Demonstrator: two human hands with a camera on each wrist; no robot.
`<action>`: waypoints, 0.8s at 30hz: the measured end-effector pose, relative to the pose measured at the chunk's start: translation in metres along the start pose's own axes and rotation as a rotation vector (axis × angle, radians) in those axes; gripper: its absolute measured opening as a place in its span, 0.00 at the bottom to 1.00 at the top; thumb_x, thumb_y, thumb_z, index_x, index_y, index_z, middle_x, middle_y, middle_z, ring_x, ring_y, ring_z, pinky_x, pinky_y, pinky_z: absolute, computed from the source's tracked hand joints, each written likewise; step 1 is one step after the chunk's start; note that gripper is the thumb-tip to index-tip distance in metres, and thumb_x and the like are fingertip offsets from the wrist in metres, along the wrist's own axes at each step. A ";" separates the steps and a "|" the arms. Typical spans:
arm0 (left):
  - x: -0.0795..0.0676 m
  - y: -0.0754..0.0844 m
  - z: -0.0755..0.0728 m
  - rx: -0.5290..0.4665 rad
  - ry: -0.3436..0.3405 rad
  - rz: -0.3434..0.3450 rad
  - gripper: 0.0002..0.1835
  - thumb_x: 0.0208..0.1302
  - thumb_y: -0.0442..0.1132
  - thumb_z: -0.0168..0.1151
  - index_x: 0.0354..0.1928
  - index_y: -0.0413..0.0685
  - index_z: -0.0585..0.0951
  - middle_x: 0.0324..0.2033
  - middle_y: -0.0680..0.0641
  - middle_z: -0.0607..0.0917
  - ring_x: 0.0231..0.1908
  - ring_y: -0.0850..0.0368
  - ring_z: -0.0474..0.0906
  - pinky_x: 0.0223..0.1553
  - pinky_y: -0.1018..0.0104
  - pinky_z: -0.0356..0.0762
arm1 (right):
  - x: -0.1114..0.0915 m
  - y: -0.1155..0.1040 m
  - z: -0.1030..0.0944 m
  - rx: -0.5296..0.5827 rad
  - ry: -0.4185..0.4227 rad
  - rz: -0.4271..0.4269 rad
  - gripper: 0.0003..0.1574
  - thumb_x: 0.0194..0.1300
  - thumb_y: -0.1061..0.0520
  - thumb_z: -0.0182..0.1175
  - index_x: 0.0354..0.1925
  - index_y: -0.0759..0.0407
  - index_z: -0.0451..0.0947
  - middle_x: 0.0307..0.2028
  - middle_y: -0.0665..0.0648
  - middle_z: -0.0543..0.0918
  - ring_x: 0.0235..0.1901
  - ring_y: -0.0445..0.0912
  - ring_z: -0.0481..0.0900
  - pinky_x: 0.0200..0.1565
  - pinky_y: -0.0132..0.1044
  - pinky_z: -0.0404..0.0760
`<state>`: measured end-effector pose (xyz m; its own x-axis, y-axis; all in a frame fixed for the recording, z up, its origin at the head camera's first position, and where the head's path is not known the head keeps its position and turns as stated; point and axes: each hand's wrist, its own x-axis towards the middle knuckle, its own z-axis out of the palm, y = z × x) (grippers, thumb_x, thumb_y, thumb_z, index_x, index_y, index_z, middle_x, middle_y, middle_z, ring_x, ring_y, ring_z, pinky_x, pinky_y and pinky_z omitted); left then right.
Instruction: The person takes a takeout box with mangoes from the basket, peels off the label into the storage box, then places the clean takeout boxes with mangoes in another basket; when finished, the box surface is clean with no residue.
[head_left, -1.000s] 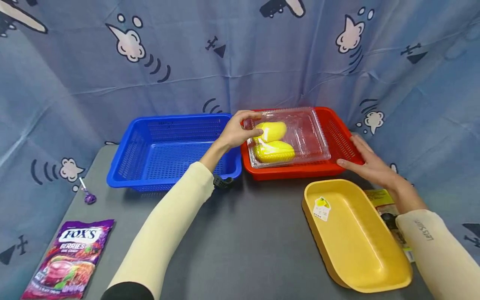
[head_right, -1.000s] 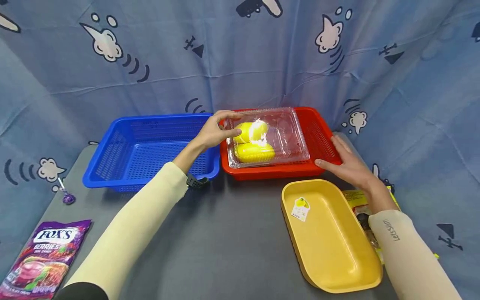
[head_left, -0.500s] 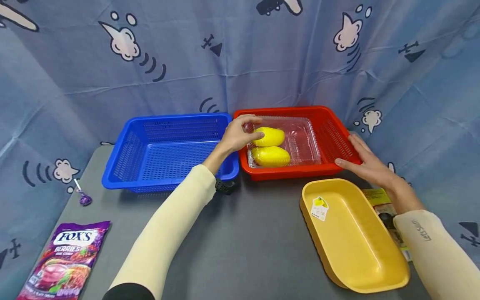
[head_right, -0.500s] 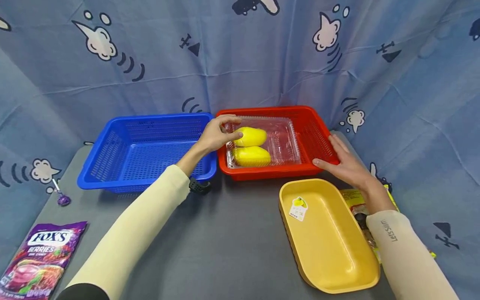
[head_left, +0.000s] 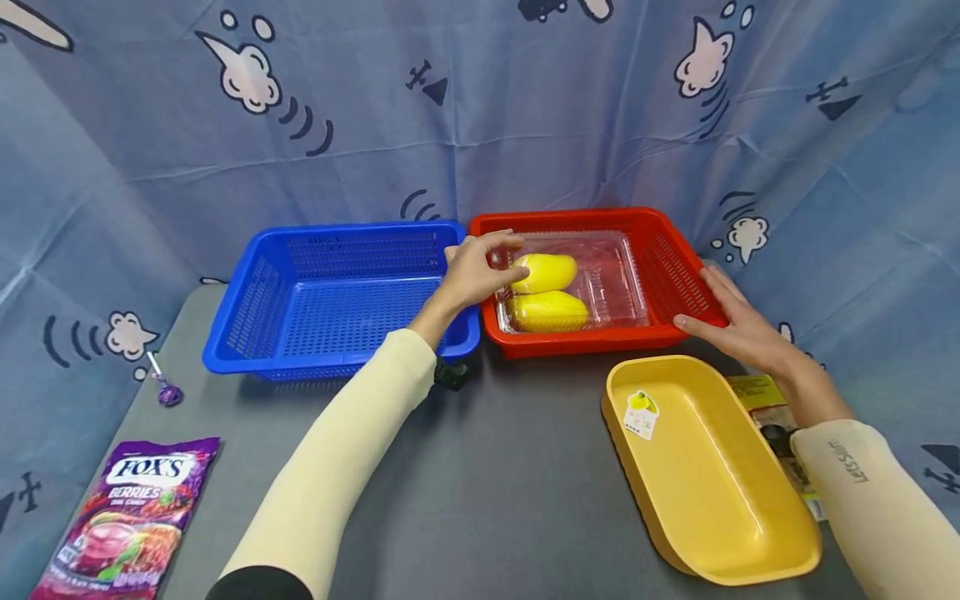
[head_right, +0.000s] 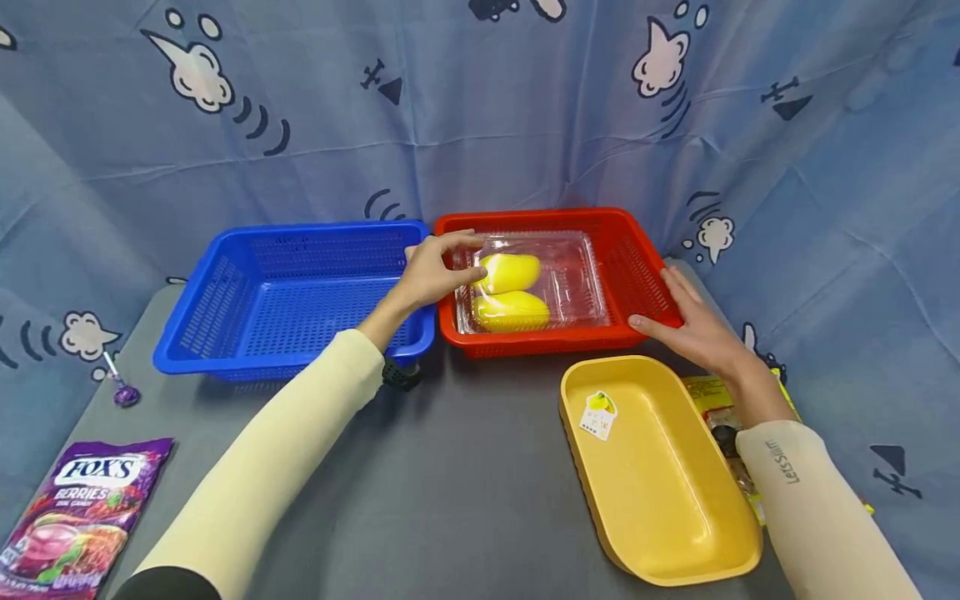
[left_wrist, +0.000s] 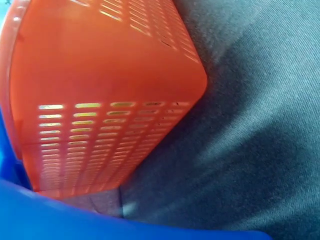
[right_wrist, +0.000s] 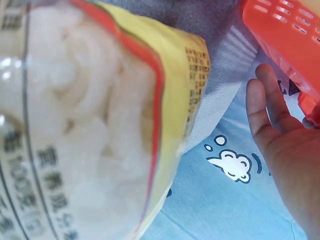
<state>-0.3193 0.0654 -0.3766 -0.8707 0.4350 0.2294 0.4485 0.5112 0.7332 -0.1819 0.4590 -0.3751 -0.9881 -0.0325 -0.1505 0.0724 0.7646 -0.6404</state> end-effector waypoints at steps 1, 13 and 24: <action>0.000 -0.001 0.001 0.019 0.002 0.007 0.25 0.62 0.54 0.71 0.62 0.62 0.83 0.69 0.54 0.77 0.65 0.53 0.68 0.65 0.46 0.49 | 0.000 0.000 0.000 0.001 0.001 0.000 0.63 0.71 0.40 0.60 0.81 0.40 0.26 0.82 0.51 0.23 0.77 0.71 0.41 0.65 0.79 0.55; -0.001 -0.006 0.004 0.085 -0.015 0.008 0.23 0.63 0.55 0.70 0.60 0.64 0.83 0.71 0.52 0.75 0.77 0.48 0.54 0.68 0.43 0.43 | -0.001 0.001 0.001 0.000 -0.001 0.005 0.63 0.71 0.40 0.60 0.81 0.40 0.25 0.82 0.52 0.23 0.78 0.71 0.41 0.65 0.79 0.56; -0.002 -0.002 0.002 0.151 -0.028 0.006 0.19 0.70 0.51 0.65 0.61 0.62 0.83 0.72 0.49 0.73 0.78 0.48 0.54 0.67 0.42 0.43 | 0.000 0.000 0.000 0.008 -0.008 -0.010 0.62 0.72 0.40 0.59 0.82 0.41 0.26 0.81 0.49 0.21 0.79 0.70 0.37 0.67 0.79 0.48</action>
<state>-0.3183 0.0648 -0.3801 -0.8627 0.4583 0.2139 0.4811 0.6132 0.6265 -0.1821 0.4595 -0.3753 -0.9876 -0.0451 -0.1505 0.0640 0.7591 -0.6478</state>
